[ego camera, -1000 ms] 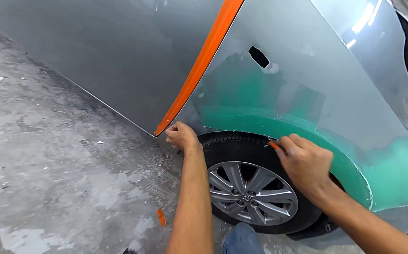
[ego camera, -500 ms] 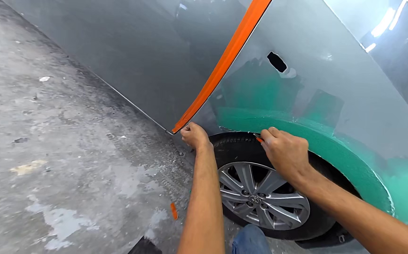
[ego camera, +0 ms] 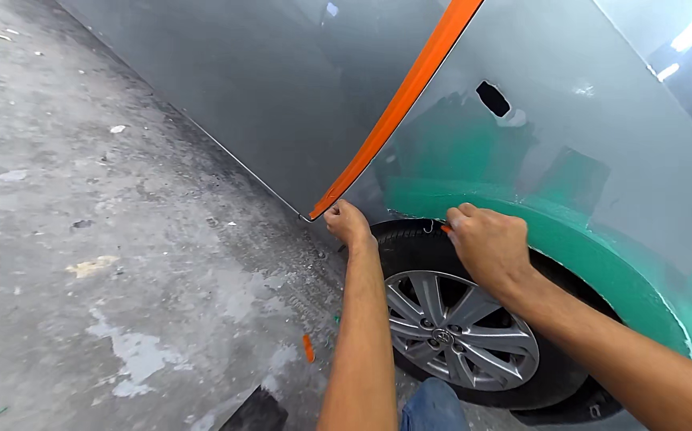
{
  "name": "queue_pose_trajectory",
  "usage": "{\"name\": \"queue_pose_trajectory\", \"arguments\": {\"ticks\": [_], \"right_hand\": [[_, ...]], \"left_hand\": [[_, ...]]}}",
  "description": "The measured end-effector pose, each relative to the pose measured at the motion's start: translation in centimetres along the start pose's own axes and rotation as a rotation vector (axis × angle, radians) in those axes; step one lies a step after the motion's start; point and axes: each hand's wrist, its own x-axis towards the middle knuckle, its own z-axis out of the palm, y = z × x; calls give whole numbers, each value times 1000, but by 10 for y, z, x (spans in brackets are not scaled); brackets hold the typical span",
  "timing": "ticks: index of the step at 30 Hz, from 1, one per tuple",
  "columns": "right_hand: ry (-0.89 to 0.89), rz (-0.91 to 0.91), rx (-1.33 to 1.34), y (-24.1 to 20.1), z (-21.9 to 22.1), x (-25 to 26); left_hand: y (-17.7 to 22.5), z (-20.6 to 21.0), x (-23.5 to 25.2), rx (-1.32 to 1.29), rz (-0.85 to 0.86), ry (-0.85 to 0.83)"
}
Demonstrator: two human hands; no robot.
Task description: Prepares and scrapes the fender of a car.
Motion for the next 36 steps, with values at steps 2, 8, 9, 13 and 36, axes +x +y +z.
{"name": "queue_pose_trajectory", "arguments": {"ticks": [2, 8, 9, 13, 36], "right_hand": [[-39, 15, 29, -14, 8, 10], [-43, -30, -12, -10, 7, 11], [-45, -36, -14, -11, 7, 13], [-161, -16, 26, -38, 20, 30], [185, 430, 317, 84, -23, -183]], "left_hand": [[0, 1, -3, -3, 0, -2], [6, -13, 12, -34, 10, 47], [9, -13, 12, -35, 16, 58], [17, -8, 2, -54, 12, 32], [-101, 27, -120, 436, 1003, -140]]}}
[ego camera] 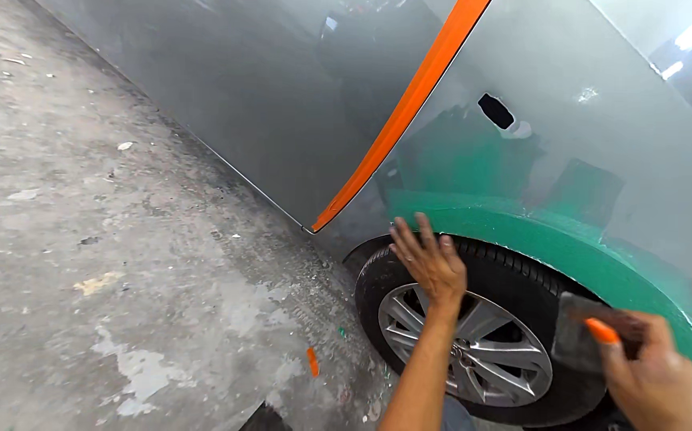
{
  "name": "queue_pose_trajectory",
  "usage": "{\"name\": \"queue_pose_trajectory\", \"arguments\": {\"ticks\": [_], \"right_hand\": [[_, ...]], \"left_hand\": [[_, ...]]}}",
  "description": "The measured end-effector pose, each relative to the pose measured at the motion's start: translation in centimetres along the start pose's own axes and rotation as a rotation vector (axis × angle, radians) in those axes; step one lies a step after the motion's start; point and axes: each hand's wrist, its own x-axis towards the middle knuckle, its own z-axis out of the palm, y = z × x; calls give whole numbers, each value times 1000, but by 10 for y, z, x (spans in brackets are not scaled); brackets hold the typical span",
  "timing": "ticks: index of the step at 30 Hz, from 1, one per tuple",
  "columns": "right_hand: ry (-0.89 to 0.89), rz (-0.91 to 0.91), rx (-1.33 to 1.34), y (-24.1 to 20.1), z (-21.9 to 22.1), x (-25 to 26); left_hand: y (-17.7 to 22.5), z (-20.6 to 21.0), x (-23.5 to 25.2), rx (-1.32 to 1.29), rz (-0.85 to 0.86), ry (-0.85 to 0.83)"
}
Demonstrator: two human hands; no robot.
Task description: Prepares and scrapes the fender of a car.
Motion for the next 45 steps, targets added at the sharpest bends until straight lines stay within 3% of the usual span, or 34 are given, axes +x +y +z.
{"name": "queue_pose_trajectory", "arguments": {"ticks": [2, 6, 8, 16, 25, 27, 29, 32, 36, 39, 42, 45], "right_hand": [[95, -102, -48, 6, -6, 30], [96, -237, -102, -15, 2, 86], [66, -280, -96, -34, 15, 106], [59, -428, -106, -119, 85, 140], [17, -543, -78, -183, 175, 148], [-65, -523, -50, -202, 193, 143], [-257, -480, 3, -216, 199, 134], [-478, -417, 58, -217, 180, 100], [-455, -394, -31, -156, 132, 17], [-426, -280, -101, -87, 106, -60], [-488, -83, -73, -39, 86, -131], [-475, 60, -78, -23, 88, -190]], "left_hand": [[-30, -9, 30, -4, -236, -20], [-78, -29, 77, -60, -783, -42], [-89, -34, 82, -103, -915, -17], [-83, -26, 84, -177, -1011, 51], [-98, -41, 98, -263, -1104, 130], [-101, -45, 103, -276, -1092, 162], [-104, -53, 110, -285, -1071, 157], [-107, -63, 123, -291, -1018, 200], [-104, -51, 130, -312, -642, 143], [-71, -34, 125, -238, -330, 18], [-33, -9, 102, -141, -79, 50], [-5, 3, 80, -143, 96, 113]]}}
